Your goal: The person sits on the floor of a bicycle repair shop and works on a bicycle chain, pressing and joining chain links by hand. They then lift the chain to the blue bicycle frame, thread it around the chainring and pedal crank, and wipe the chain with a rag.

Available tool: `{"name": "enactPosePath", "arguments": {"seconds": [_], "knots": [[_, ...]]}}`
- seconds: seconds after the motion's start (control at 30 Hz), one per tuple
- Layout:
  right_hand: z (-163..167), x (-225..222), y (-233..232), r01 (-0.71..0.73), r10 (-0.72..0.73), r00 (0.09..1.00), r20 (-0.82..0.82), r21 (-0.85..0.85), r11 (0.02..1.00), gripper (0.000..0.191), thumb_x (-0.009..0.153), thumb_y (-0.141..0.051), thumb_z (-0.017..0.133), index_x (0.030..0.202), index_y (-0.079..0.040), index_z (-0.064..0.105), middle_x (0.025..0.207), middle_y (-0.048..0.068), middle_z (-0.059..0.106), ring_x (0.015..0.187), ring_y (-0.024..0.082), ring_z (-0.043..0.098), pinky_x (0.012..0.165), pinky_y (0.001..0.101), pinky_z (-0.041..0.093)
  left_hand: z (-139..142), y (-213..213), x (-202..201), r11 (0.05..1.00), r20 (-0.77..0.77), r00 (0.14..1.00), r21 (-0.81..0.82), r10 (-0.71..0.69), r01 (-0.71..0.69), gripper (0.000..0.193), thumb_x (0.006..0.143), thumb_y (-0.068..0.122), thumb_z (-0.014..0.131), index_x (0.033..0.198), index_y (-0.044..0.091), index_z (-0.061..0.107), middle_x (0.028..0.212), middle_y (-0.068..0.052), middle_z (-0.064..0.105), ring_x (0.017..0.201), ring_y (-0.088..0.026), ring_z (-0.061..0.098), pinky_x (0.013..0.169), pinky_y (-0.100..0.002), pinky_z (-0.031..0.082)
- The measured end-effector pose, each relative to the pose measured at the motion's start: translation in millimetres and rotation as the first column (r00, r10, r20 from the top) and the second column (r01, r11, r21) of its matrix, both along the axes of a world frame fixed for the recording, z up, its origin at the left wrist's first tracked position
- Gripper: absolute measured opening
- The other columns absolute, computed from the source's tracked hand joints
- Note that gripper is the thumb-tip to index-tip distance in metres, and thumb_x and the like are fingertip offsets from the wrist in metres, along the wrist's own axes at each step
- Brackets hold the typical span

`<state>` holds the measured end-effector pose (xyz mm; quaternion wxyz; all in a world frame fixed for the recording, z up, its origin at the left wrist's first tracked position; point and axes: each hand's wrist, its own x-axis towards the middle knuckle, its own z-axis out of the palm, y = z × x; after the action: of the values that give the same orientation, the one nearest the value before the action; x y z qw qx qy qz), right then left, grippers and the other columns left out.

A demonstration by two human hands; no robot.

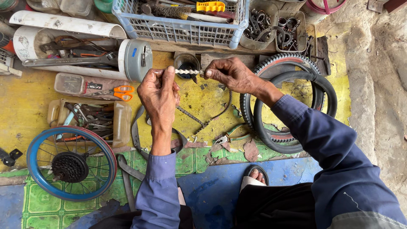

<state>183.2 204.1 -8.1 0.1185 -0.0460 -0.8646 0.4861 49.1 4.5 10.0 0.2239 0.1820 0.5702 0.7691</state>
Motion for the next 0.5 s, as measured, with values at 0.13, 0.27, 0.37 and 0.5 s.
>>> {"name": "enactPosePath", "arguments": {"seconds": [0.13,0.27,0.37,0.5], "knots": [[20.0,-2.4,-9.0,0.059,-0.058,0.997,0.042,-0.007,0.998,0.028,0.108,-0.026,0.062,0.099,0.000,0.068,0.076,0.004,0.061,0.074,0.010,0.052,0.066,0.0316,0.048,5.8,-9.6,-9.3,0.954,-0.230,0.949,-0.259,-0.215,0.154,0.028,0.104,0.029,0.061,0.092,0.005,0.066,0.066,-0.001,0.061,0.052,-0.007,0.053,0.045,-0.026,0.042],[41.3,-5.5,-9.7,-0.016,0.009,0.998,0.055,0.120,0.993,0.026,0.105,-0.026,0.066,0.097,-0.001,0.069,0.074,0.004,0.062,0.070,0.012,0.053,0.062,0.0324,0.046,9.0,-11.1,-7.6,0.801,-0.318,0.806,-0.525,-0.500,0.289,0.033,0.105,0.036,0.057,0.090,0.009,0.070,0.066,0.002,0.064,0.058,-0.007,0.059,0.053,-0.027,0.046],[46.4,-6.6,-9.8,-0.119,0.131,0.986,-0.107,0.112,0.987,0.024,0.107,-0.024,0.065,0.099,-0.002,0.070,0.085,0.001,0.066,0.078,0.010,0.061,0.068,0.0308,0.050,4.5,-2.0,3.7,0.813,-0.349,0.772,-0.464,-0.532,0.351,0.028,0.106,0.034,0.059,0.095,0.009,0.068,0.068,0.002,0.060,0.062,-0.005,0.055,0.057,-0.025,0.046],[39.1,-4.0,-5.1,-0.102,0.104,0.995,0.005,-0.147,0.984,0.026,0.110,-0.025,0.064,0.099,-0.003,0.071,0.078,-0.002,0.059,0.074,0.009,0.053,0.064,0.0295,0.045,-1.5,0.6,5.5,0.908,-0.153,0.895,-0.081,-0.420,0.412,0.019,0.102,0.028,0.066,0.099,0.010,0.068,0.082,0.005,0.063,0.067,-0.002,0.050,0.058,-0.022,0.041]]}}
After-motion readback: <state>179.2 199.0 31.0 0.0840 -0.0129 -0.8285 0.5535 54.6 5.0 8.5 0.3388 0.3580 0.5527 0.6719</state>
